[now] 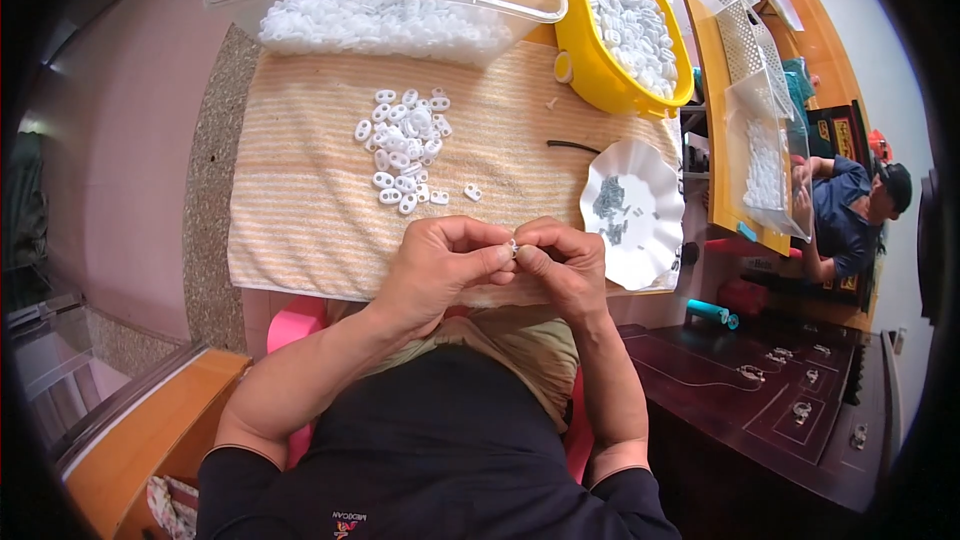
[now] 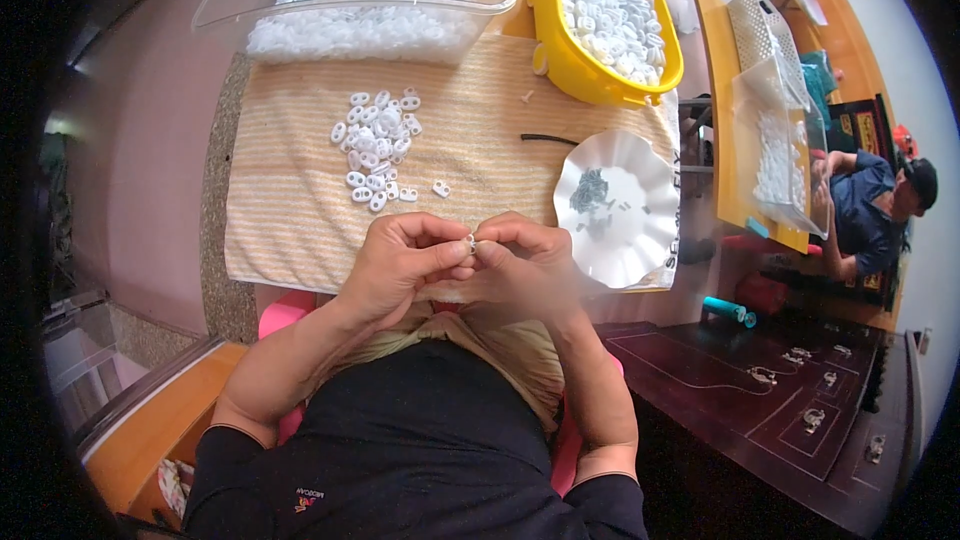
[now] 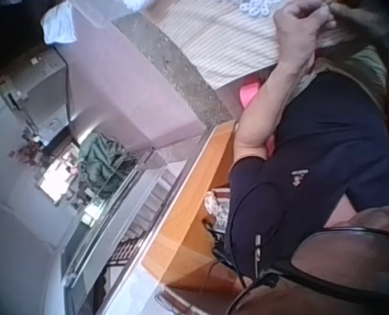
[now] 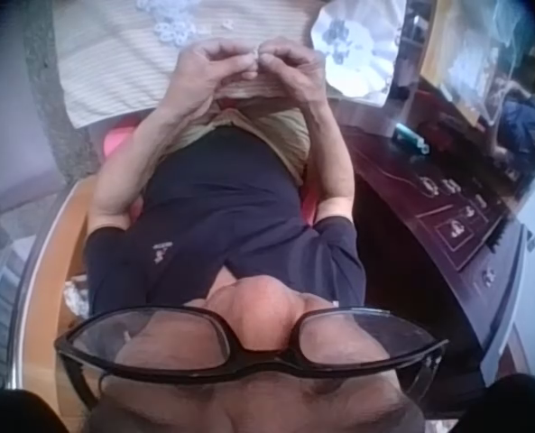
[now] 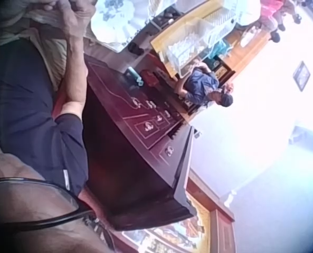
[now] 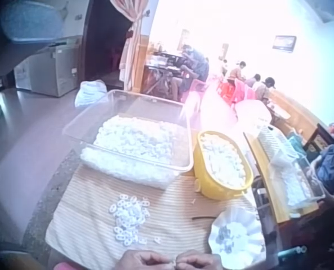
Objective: Assembling small white plastic clips by inserting tiny black pins into them.
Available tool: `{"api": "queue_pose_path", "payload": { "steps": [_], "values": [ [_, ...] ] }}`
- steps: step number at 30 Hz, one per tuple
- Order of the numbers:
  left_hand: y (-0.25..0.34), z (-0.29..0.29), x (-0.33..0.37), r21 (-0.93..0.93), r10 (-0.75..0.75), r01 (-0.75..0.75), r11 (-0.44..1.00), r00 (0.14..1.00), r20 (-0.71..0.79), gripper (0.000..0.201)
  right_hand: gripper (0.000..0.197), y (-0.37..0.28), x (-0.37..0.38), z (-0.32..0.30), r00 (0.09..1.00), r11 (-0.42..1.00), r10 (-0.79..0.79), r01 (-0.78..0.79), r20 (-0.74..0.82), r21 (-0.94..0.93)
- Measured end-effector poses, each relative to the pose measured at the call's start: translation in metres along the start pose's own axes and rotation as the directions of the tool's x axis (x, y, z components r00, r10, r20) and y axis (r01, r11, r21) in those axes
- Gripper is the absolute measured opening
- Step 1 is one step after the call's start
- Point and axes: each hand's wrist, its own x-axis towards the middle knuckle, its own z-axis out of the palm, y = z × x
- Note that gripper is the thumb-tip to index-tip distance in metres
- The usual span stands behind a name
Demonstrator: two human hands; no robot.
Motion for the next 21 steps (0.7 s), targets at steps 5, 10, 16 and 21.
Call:
{"api": "queue_pose_path", "payload": {
  "steps": [5, 10, 16, 21],
  "values": [
    [-0.0025, 0.0014, -0.0001, 0.020, 0.032, -0.032, 0.999, 0.999, 0.005, 0.016, 0.005, -0.0028, -0.0013, 0.0001, 1.000, 1.000, -0.004, 0.004, 0.007, -0.016],
    [-0.0030, 0.0010, 0.0006, -0.003, 0.074, -0.074, 0.997, 0.996, 0.045, 0.015, 0.007, -0.0018, -0.0017, -0.0026, 0.998, 0.995, 0.069, -0.069, 0.004, 0.068],
    [0.0012, 0.0037, -0.0014, -0.013, 0.054, -0.053, 0.999, 0.997, 0.055, 0.015, 0.007, 0.0028, -0.0027, -0.0039, 0.997, 0.991, 0.078, -0.075, -0.021, 0.106],
    [-0.0004, 0.0031, -0.0020, -0.015, 0.044, -0.043, 0.999, 0.998, 0.048, 0.014, 0.004, 0.0046, -0.0049, -0.0056, 0.992, 0.991, 0.119, -0.115, -0.053, 0.072]
  ]
}}
